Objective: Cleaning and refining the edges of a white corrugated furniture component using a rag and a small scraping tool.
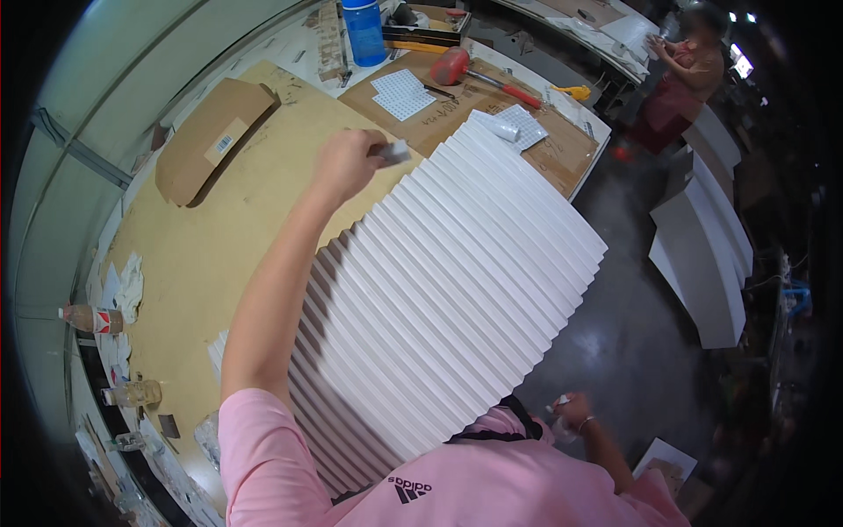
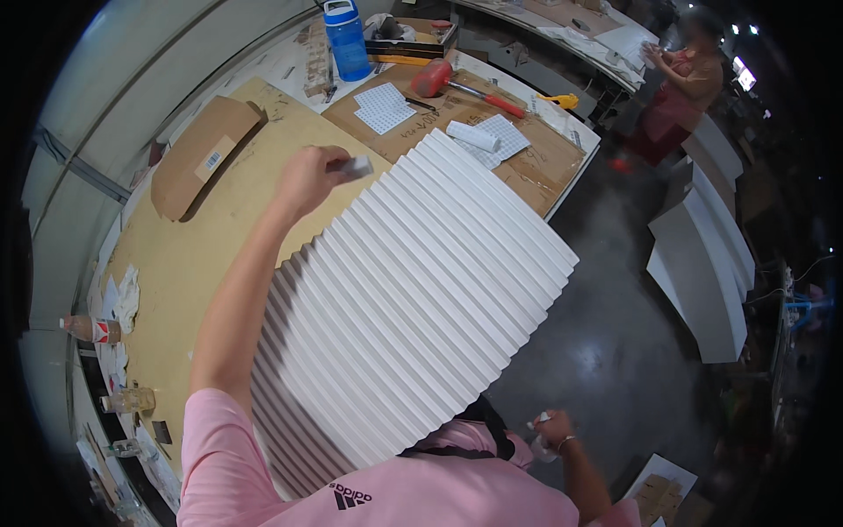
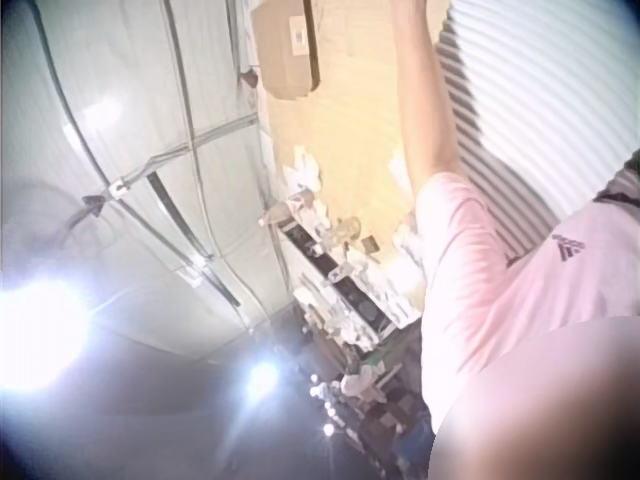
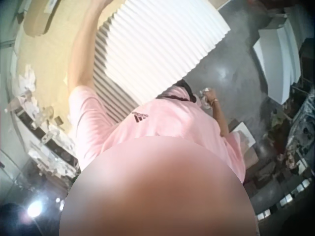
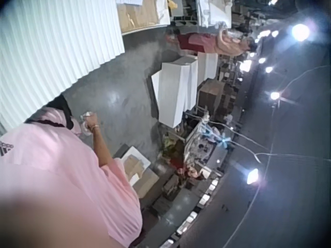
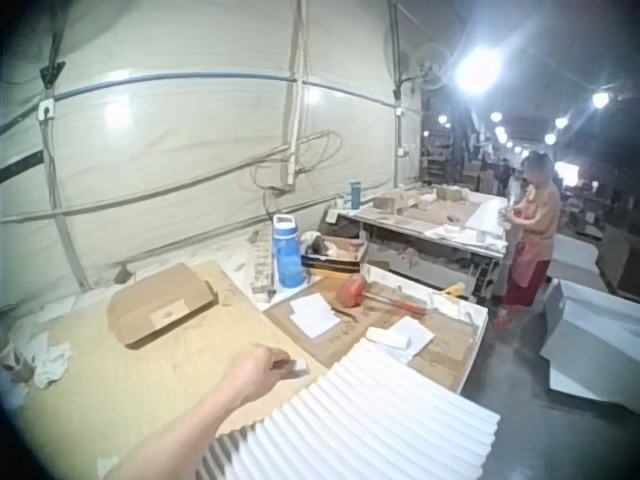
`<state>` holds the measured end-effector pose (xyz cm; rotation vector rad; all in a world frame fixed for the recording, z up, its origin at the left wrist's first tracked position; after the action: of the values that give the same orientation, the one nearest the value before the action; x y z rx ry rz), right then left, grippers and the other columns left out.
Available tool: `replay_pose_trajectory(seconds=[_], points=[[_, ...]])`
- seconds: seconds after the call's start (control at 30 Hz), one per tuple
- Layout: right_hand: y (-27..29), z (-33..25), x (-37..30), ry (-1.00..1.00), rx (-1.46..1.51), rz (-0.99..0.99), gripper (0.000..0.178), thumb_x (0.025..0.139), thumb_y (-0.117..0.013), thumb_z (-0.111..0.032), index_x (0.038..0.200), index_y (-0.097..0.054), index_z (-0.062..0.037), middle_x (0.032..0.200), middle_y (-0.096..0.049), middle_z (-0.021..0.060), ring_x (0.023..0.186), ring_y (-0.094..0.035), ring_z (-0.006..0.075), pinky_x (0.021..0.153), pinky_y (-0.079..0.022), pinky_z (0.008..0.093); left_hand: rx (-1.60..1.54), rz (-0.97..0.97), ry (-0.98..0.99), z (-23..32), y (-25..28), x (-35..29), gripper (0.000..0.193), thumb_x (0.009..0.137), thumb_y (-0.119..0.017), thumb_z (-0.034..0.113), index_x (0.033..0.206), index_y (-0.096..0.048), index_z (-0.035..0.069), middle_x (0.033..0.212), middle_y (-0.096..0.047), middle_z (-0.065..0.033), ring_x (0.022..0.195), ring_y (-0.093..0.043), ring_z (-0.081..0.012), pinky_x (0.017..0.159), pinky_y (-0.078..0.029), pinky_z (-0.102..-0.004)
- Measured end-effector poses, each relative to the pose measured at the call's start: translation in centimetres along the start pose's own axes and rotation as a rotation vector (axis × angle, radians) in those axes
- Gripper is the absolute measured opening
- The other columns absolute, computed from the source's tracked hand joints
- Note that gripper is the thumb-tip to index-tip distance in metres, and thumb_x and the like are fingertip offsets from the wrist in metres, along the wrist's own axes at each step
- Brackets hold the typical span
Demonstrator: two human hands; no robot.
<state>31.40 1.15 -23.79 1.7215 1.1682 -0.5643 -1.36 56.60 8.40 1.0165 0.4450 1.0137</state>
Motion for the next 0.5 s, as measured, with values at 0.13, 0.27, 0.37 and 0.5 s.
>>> replay_pose_trajectory(seconds=[0.13, 0.27, 0.37, 0.5], points=[[-2.8, 3.6, -3.4, -0.045, -0.114, 0.002, 0.008, 0.072, -0.067, -0.005, 0.076, -0.071, -0.0001, 0.07, -0.067, 0.0059, 0.063, -0.062, 0.0165, 0.057, -0.049, 0.0335, -0.035, 0.058, 0.039, -0.5, 1.7, -0.5, 0.032, 0.077, -0.074, 0.011, 0.108, -0.072, 0.003, 0.1, -0.073, -0.0147, 0.089, -0.069, -0.0275, 0.082, -0.052, -0.0363], [-4.2, 4.6, -6.3, -0.067, -0.193, -0.005, 0.017, 0.074, -0.065, -0.01, 0.083, -0.074, 0.0012, 0.073, -0.07, 0.0101, 0.064, -0.064, 0.0166, 0.06, -0.051, 0.0359, 0.033, -0.057, -0.057, 0.0, 1.0, -1.4, 0.033, 0.077, -0.074, 0.01, 0.109, -0.071, 0.003, 0.101, -0.073, -0.0151, 0.091, -0.069, -0.0268, 0.082, -0.052, -0.0363], [-4.0, 6.4, -6.4, 0.021, -0.227, 0.026, 0.019, 0.074, -0.065, -0.009, 0.086, -0.075, 0.0008, 0.074, -0.071, 0.0119, 0.064, -0.065, 0.0172, 0.06, -0.051, 0.0366, -0.068, 0.05, 0.049, -1.7, 3.1, -2.0, 0.032, 0.077, -0.075, 0.009, 0.108, -0.072, 0.003, 0.1, -0.073, -0.0156, 0.091, -0.069, -0.027, 0.082, -0.052, -0.037], [-2.8, 7.1, -6.8, -0.033, -0.14, 0.061, 0.016, 0.075, -0.064, -0.006, 0.084, -0.074, 0.0023, 0.072, -0.07, 0.0102, 0.063, -0.064, 0.017, 0.058, -0.05, 0.0349, -0.101, -0.085, -0.102, 0.1, 1.9, -3.0, 0.031, 0.077, -0.075, 0.008, 0.107, -0.072, 0.002, 0.099, -0.072, -0.0153, 0.09, -0.068, -0.0273, 0.083, -0.051, -0.0371]])
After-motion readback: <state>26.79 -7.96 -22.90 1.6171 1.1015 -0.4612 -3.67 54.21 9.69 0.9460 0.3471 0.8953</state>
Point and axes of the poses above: each hand's wrist, its own x-axis towards the middle knuckle, its own y-axis out of the back of the hand, z = x × y, the point moved 10 cm from there along x, towards the middle knuckle
